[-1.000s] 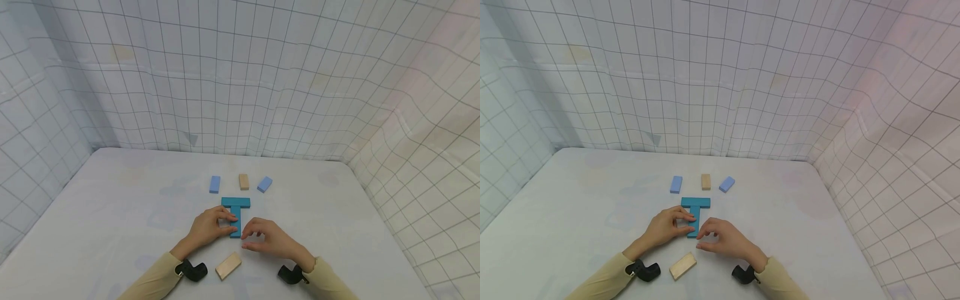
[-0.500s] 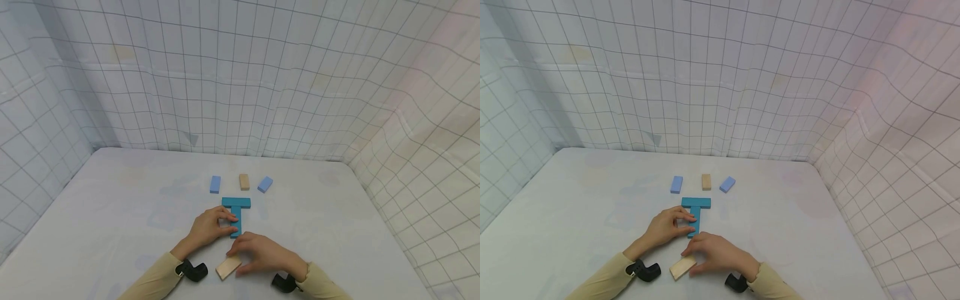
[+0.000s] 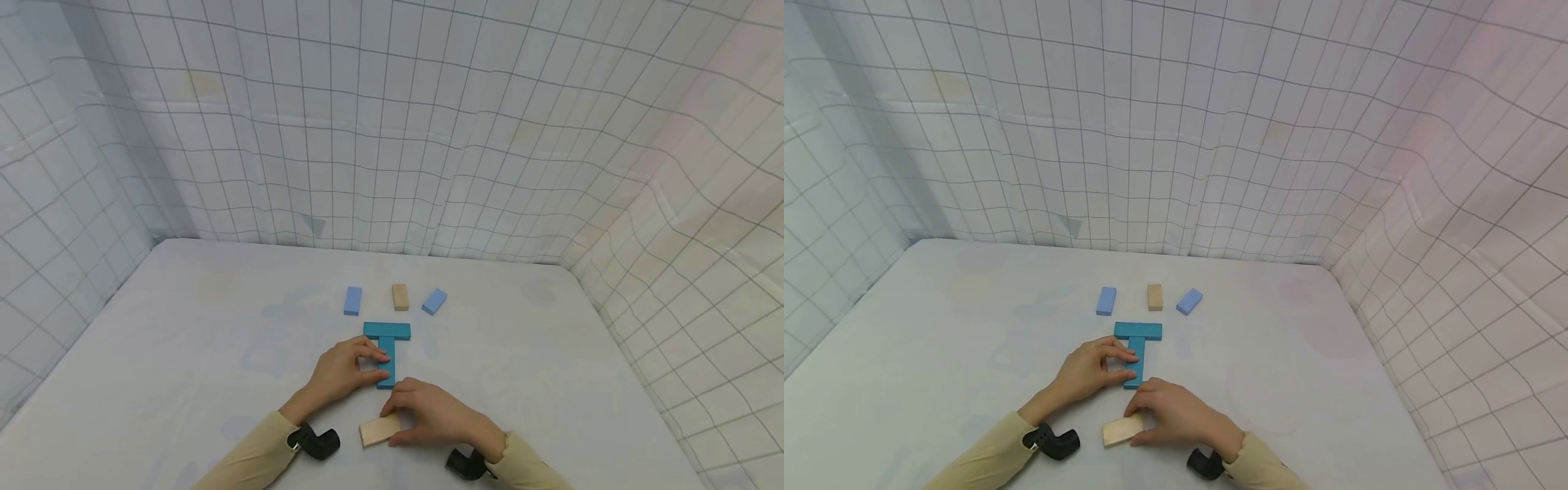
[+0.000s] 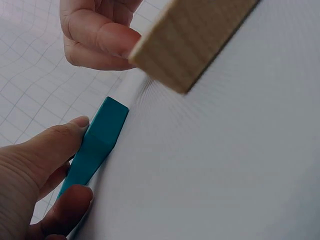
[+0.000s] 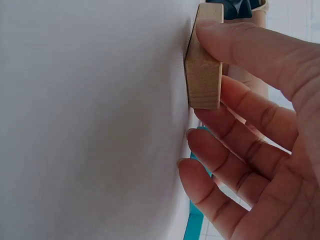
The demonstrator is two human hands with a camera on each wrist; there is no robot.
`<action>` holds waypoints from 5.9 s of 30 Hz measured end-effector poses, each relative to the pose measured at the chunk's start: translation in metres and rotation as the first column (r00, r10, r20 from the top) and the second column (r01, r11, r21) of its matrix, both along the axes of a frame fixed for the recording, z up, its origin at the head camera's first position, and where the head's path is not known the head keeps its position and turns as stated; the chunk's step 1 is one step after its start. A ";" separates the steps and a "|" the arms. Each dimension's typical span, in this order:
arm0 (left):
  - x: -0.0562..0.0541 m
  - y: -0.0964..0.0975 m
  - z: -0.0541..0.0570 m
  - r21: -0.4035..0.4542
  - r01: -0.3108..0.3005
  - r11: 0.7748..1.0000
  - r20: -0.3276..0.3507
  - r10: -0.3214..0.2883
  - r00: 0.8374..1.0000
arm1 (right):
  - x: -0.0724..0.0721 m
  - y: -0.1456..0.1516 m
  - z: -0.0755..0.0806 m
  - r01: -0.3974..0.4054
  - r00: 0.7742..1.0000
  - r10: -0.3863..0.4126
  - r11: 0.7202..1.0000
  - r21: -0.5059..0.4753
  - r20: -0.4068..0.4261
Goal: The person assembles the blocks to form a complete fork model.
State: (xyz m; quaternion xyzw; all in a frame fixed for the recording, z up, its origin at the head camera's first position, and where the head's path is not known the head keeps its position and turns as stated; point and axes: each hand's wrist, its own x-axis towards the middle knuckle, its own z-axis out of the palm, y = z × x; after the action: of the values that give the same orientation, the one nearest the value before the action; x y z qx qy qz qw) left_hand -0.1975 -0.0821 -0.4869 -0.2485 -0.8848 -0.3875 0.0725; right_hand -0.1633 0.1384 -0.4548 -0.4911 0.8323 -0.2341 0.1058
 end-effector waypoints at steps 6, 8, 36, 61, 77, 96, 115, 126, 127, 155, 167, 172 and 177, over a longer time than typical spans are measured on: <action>0.000 0.000 0.000 -0.002 0.000 1.000 -0.013 0.000 1.000 | 0.002 0.008 0.000 0.068 0.997 -0.069 0.998 0.007 0.030; 0.000 0.000 0.000 -0.004 0.000 1.000 -0.020 0.000 1.000 | 0.003 0.010 0.000 0.082 0.996 -0.082 0.997 0.006 0.032; 0.000 0.000 -0.003 0.000 -0.005 1.000 0.002 0.005 1.000 | 0.005 0.032 0.005 0.196 0.980 -0.192 0.978 0.074 -0.058; 0.001 0.000 -0.001 -0.002 -0.009 1.000 0.011 0.009 1.000 | 0.001 0.039 0.006 0.194 0.974 -0.189 0.980 0.033 -0.125; 0.000 0.000 -0.003 0.004 -0.005 1.000 0.020 0.005 1.000 | -0.005 0.045 0.005 0.038 0.996 -0.037 0.999 0.018 -0.075; -0.001 0.001 -0.002 -0.007 -0.002 1.000 0.025 0.002 1.000 | 0.008 0.025 0.006 0.032 0.999 -0.031 0.998 -0.057 0.018; 0.000 -0.001 -0.001 -0.011 -0.014 1.000 0.023 0.014 1.000 | 0.016 0.020 0.005 -0.034 0.986 0.040 0.999 0.036 -0.162; 0.001 0.000 -0.001 0.003 -0.013 1.000 0.016 0.013 1.000 | 0.020 0.012 0.001 -0.007 0.959 0.014 1.000 0.025 -0.284; 0.000 0.000 -0.001 0.004 -0.013 1.000 0.014 0.013 1.000 | 0.021 0.012 0.000 -0.005 0.956 0.013 1.000 0.029 -0.293; 0.001 0.000 -0.001 -0.008 -0.022 1.000 0.039 0.022 0.999 | 0.023 0.004 -0.002 0.080 0.867 -0.021 0.992 0.097 -0.499; 0.001 0.001 -0.001 -0.007 -0.029 1.000 0.050 0.029 0.998 | 0.022 0.003 -0.001 0.088 0.862 -0.027 0.991 0.097 -0.506; 0.001 0.001 -0.001 -0.001 -0.028 1.000 0.044 0.028 0.999 | 0.022 0.003 -0.001 0.099 0.862 -0.031 0.989 0.108 -0.505; 0.001 0.000 -0.002 -0.004 -0.024 1.000 0.029 0.024 0.999 | 0.023 0.003 0.000 0.113 0.857 -0.040 0.987 0.111 -0.513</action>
State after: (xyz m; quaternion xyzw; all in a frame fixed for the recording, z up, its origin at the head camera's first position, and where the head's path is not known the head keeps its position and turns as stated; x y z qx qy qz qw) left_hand -0.1969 -0.0819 -0.4886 -0.2325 -0.8892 -0.3888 0.0638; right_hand -0.1405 0.1412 -0.4549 -0.4934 0.8637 -0.0423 -0.0937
